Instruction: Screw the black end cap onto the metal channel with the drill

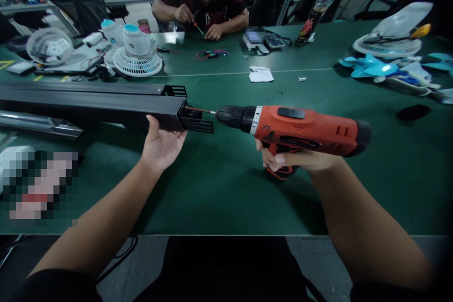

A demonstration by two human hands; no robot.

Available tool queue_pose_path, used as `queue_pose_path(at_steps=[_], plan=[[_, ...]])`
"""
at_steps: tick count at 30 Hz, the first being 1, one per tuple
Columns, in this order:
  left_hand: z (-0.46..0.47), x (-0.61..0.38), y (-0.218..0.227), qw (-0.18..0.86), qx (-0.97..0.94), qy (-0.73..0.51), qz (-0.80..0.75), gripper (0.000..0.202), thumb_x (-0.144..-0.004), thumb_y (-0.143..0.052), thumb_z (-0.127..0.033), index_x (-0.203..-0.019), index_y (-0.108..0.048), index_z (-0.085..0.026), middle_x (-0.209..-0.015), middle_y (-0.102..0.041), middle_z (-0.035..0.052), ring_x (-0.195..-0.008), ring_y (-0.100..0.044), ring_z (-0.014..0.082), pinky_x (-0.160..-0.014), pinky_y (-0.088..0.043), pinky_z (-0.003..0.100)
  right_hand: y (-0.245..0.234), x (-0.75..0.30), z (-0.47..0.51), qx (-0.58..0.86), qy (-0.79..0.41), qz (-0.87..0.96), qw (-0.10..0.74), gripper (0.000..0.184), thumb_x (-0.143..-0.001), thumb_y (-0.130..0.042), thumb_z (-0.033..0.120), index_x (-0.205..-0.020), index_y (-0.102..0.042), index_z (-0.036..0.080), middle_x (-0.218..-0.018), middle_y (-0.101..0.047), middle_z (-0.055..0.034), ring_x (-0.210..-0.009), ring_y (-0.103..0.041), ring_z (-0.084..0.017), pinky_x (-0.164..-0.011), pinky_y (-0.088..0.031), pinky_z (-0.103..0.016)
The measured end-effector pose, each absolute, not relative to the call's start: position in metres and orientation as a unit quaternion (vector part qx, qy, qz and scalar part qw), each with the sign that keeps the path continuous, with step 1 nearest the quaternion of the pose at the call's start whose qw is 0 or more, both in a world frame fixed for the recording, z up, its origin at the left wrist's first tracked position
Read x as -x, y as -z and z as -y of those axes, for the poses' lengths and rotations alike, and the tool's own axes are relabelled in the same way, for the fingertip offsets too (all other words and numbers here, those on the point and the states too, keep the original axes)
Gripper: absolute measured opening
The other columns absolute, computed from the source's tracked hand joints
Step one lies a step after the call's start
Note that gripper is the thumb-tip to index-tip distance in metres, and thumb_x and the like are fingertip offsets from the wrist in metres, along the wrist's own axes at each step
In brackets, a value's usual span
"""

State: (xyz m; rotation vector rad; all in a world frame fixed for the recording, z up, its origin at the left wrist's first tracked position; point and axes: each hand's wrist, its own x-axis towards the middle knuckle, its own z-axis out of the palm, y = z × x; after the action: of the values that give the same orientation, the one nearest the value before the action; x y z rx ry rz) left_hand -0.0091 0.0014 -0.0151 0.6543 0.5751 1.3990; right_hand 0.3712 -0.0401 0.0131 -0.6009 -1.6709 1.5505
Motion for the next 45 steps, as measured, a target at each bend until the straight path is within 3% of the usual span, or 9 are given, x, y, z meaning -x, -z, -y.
queue_pose_path(at_steps=[6, 19, 25, 33, 40, 45], plan=[[-0.0021, 0.01, 0.0152, 0.676, -0.298, -0.621, -0.263, 0.066, -0.113, -0.067, -0.079, -0.159, -0.078, -0.033, -0.162, -0.082, 0.0061, -0.173, -0.059, 0.0316, -0.136, -0.057, 0.041, -0.0154, -0.3696, 0.0397, 0.222, -0.583, 0.691, 0.366, 0.036, -0.1, -0.097, 0.046, -0.125, -0.087, 0.022, -0.074, -0.077, 0.001, -0.057, -0.074, -0.017, -0.065, -0.072, -0.034], [-0.0045, 0.0127, 0.0201, 0.682, -0.299, -0.621, -0.243, 0.072, -0.114, -0.063, -0.081, -0.165, -0.075, -0.032, -0.16, -0.083, 0.0074, -0.173, -0.06, 0.033, -0.133, -0.059, 0.042, -0.0157, -0.3698, 0.0389, 0.219, -0.591, 0.686, 0.363, 0.035, -0.1, -0.098, 0.046, -0.125, -0.086, 0.024, -0.072, -0.074, 0.002, -0.056, -0.071, -0.018, -0.06, -0.069, -0.033], [-0.0043, 0.0145, 0.0195, 0.695, -0.289, -0.617, -0.23, 0.068, -0.116, -0.065, -0.075, -0.172, -0.068, -0.036, -0.156, -0.086, 0.0054, -0.164, -0.069, 0.0297, -0.132, -0.06, 0.04, -0.0191, -0.3679, 0.0405, 0.228, -0.597, 0.681, 0.358, 0.031, -0.1, -0.098, 0.042, -0.122, -0.086, 0.024, -0.07, -0.07, 0.0039, -0.058, -0.072, -0.018, -0.061, -0.07, -0.033], [-0.0028, 0.0121, 0.0169, 0.691, -0.284, -0.621, -0.238, 0.063, -0.119, -0.061, -0.073, -0.165, -0.074, -0.032, -0.15, -0.088, 0.0069, -0.155, -0.076, 0.0288, -0.127, -0.063, 0.039, -0.0219, -0.368, 0.041, 0.23, -0.591, 0.685, 0.359, 0.031, -0.1, -0.098, 0.042, -0.12, -0.085, 0.023, -0.07, -0.071, 0.0038, -0.059, -0.074, -0.018, -0.063, -0.07, -0.033], [-0.0016, 0.0072, 0.0153, 0.673, -0.297, -0.627, -0.256, 0.059, -0.117, -0.066, -0.073, -0.158, -0.079, -0.033, -0.154, -0.087, 0.0059, -0.167, -0.066, 0.0316, -0.133, -0.06, 0.044, -0.021, -0.3696, 0.0404, 0.223, -0.595, 0.688, 0.351, 0.032, -0.101, -0.097, 0.043, -0.122, -0.085, 0.023, -0.07, -0.071, 0.0033, -0.06, -0.074, -0.018, -0.066, -0.07, -0.033], [-0.0017, 0.0089, 0.0153, 0.673, -0.297, -0.624, -0.265, 0.059, -0.117, -0.063, -0.075, -0.154, -0.081, -0.032, -0.152, -0.087, 0.0062, -0.167, -0.066, 0.0313, -0.132, -0.061, 0.043, -0.0207, -0.3688, 0.0392, 0.222, -0.595, 0.689, 0.348, 0.032, -0.101, -0.097, 0.043, -0.123, -0.085, 0.023, -0.071, -0.072, 0.0028, -0.058, -0.073, -0.017, -0.063, -0.07, -0.033]])
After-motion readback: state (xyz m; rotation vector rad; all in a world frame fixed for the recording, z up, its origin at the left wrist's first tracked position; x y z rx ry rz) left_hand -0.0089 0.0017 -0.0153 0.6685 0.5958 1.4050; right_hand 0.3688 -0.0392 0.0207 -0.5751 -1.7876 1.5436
